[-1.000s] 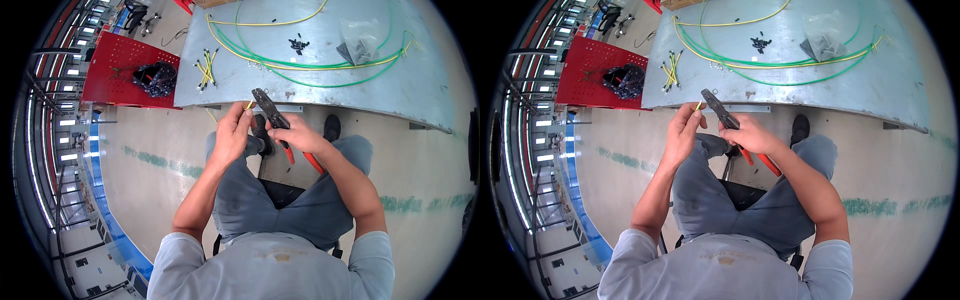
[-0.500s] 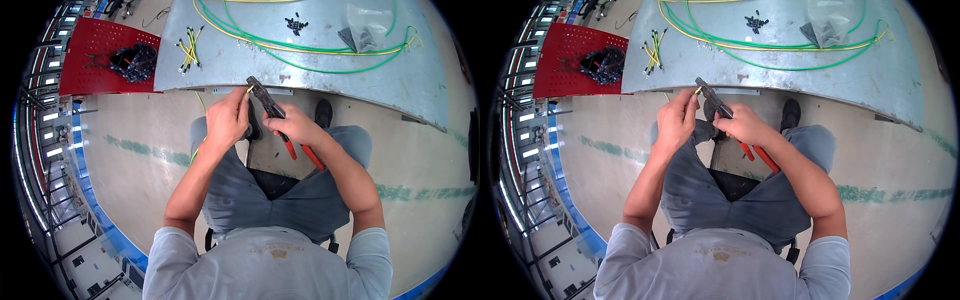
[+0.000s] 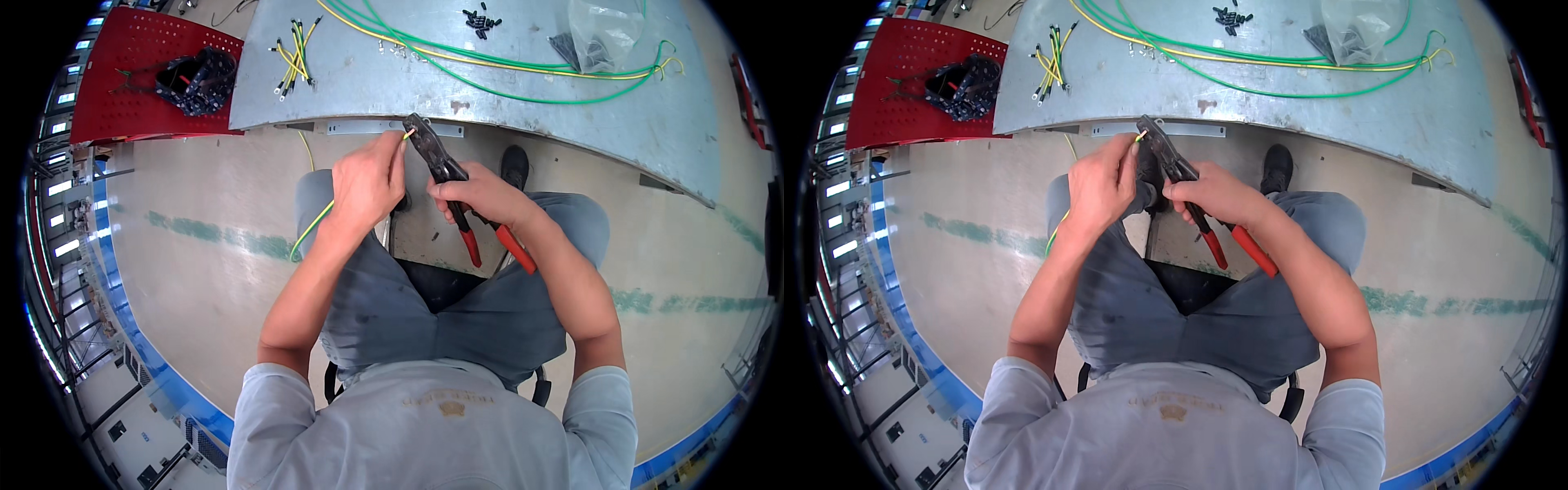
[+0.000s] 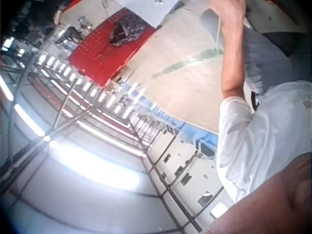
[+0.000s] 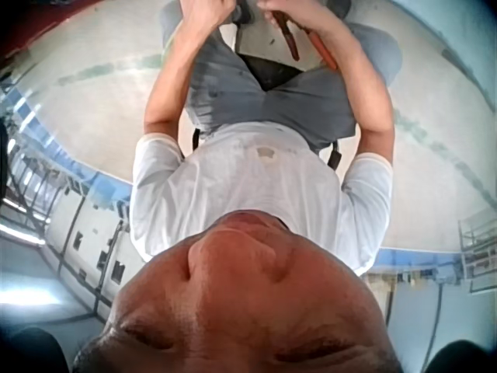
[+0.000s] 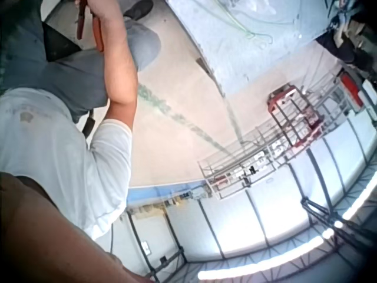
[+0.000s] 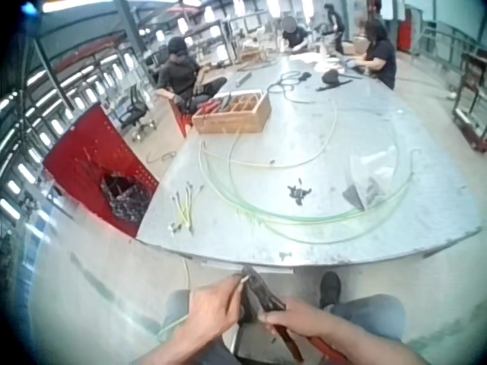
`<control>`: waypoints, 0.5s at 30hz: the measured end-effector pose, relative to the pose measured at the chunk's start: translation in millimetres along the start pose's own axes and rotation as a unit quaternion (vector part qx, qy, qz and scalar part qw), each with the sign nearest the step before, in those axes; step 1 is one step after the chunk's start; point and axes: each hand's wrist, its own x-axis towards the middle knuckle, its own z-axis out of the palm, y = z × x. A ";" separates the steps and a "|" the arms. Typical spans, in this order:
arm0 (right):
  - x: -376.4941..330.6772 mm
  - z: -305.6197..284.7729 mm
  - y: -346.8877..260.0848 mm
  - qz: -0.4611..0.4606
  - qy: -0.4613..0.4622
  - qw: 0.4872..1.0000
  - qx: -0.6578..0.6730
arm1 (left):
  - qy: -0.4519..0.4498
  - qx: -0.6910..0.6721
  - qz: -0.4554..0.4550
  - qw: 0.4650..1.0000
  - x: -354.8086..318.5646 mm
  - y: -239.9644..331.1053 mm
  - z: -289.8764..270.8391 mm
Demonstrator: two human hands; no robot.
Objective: The person strips insulation from green and yellow wires using pliers, then crimps metal terminals onto the exposed ends. The finished wires are placed on the table alongside other completed units.
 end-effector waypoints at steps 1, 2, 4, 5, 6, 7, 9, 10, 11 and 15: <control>-1.4 1.1 -2.6 0.014 -0.002 1.000 0.008 | -0.003 -0.002 -0.003 1.000 -0.6 -1.4 -0.2; -2.7 2.2 -5.3 0.027 -0.004 0.999 0.017 | -0.005 -0.004 -0.007 1.000 -1.3 -2.5 -0.3; -3.5 4.5 -8.5 0.043 -0.011 0.999 0.027 | -0.001 -0.011 -0.002 1.000 -2.1 -3.8 -2.1; -3.5 5.6 -9.6 0.045 -0.014 0.998 0.030 | 0.001 -0.014 0.001 1.000 -2.3 -4.4 -3.3; -3.2 6.5 -10.4 0.048 -0.018 0.998 0.033 | -0.002 -0.014 0.002 1.000 -2.6 -5.7 -4.3; -2.2 6.9 -10.0 0.050 -0.017 0.998 0.031 | -0.005 -0.013 0.004 1.000 -2.1 -7.3 -5.8; 0.2 7.0 -8.1 0.056 -0.013 0.998 0.028 | -0.006 -0.017 0.005 1.000 -1.1 -8.3 -7.8; 0.7 7.6 -7.9 0.058 -0.012 0.998 0.031 | -0.003 -0.020 0.004 1.000 -1.7 -8.5 -8.3; 0.8 7.9 -7.8 0.060 -0.012 0.998 0.034 | -0.001 -0.023 0.003 1.000 -2.2 -8.5 -8.9; 3.6 7.7 -5.0 0.039 -0.008 0.999 0.006 | -0.004 -0.022 0.004 1.000 -1.4 -7.5 -11.3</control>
